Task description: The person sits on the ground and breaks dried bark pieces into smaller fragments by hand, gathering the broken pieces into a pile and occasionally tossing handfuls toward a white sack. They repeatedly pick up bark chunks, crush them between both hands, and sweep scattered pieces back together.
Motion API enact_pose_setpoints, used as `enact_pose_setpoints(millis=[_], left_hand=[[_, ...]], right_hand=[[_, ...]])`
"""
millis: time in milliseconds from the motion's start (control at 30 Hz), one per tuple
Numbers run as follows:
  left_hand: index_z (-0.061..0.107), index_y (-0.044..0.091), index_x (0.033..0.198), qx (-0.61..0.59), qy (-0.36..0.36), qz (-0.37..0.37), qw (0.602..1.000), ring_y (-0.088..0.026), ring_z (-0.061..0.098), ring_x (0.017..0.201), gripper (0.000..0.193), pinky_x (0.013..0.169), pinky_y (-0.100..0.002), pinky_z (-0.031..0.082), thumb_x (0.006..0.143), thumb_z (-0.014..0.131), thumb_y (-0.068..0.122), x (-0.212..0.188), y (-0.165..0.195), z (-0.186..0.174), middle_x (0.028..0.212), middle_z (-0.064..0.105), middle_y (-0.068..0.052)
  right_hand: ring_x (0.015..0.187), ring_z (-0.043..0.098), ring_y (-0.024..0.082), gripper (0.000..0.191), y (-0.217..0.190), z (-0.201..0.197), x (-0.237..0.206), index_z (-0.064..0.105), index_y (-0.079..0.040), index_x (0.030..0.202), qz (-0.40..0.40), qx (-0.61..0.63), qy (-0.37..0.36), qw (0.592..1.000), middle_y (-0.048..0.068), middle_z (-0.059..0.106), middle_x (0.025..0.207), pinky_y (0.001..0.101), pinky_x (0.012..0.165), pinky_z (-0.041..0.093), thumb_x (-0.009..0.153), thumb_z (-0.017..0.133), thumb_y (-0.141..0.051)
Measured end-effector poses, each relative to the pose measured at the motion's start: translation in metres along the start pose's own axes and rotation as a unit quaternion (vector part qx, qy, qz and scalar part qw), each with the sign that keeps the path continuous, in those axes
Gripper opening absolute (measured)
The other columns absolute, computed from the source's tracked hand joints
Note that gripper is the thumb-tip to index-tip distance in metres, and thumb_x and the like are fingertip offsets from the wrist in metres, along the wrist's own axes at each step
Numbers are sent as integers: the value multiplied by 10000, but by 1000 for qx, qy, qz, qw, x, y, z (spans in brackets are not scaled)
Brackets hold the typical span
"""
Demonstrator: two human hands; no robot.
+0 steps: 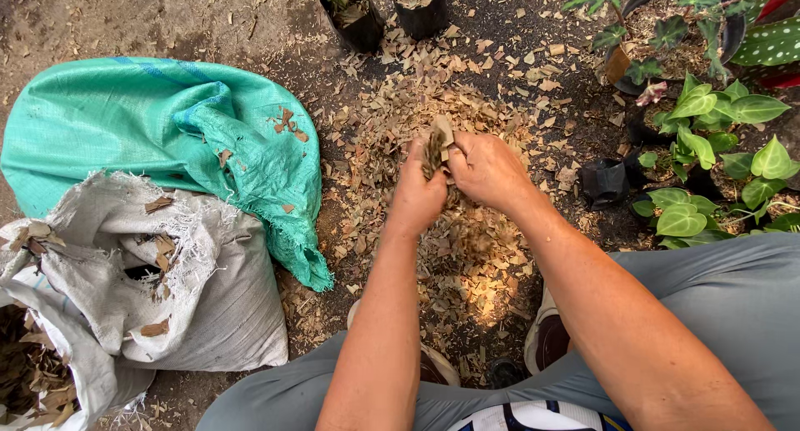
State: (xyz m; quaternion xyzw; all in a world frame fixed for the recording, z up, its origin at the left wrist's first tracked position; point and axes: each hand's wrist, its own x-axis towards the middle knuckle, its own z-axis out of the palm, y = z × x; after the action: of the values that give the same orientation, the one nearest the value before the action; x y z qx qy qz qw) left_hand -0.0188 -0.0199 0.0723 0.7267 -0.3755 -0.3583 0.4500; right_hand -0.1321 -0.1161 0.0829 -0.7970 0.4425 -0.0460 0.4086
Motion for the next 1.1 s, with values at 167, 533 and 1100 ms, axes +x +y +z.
enact_pose_setpoints(millis=[167, 533, 1100], left_hand=[[483, 58, 1252, 5, 73, -79, 994, -303, 695, 883, 247, 777, -524, 576, 1016, 474, 130, -3, 4, 15, 1026, 700, -191], [104, 254, 1641, 57, 81, -499, 861, -451, 14, 1548, 709, 1208, -687, 133, 1057, 290, 610, -43, -126, 50, 1696, -59, -173], [354, 107, 1519, 56, 229, -263, 936, -417, 77, 1533, 692, 1174, -636, 123, 1008, 254, 562, 21, -139, 22, 1683, 123, -177]], right_hand=[[646, 468, 219, 295, 33, 42, 7, 673, -157, 1065, 204, 287, 62, 934, 65, 542, 770, 480, 590, 399, 1067, 401, -272], [1483, 235, 431, 846, 96, 111, -50, 31, -126, 1626, 416, 129, 1, 900, 227, 28, 1653, 570, 1201, 239, 1020, 534, -435], [1311, 483, 337, 416, 93, 58, 31, 448, -45, 1416, 200, 52, 237, 949, 208, 423, 1466, 490, 1113, 402, 1064, 381, -257]])
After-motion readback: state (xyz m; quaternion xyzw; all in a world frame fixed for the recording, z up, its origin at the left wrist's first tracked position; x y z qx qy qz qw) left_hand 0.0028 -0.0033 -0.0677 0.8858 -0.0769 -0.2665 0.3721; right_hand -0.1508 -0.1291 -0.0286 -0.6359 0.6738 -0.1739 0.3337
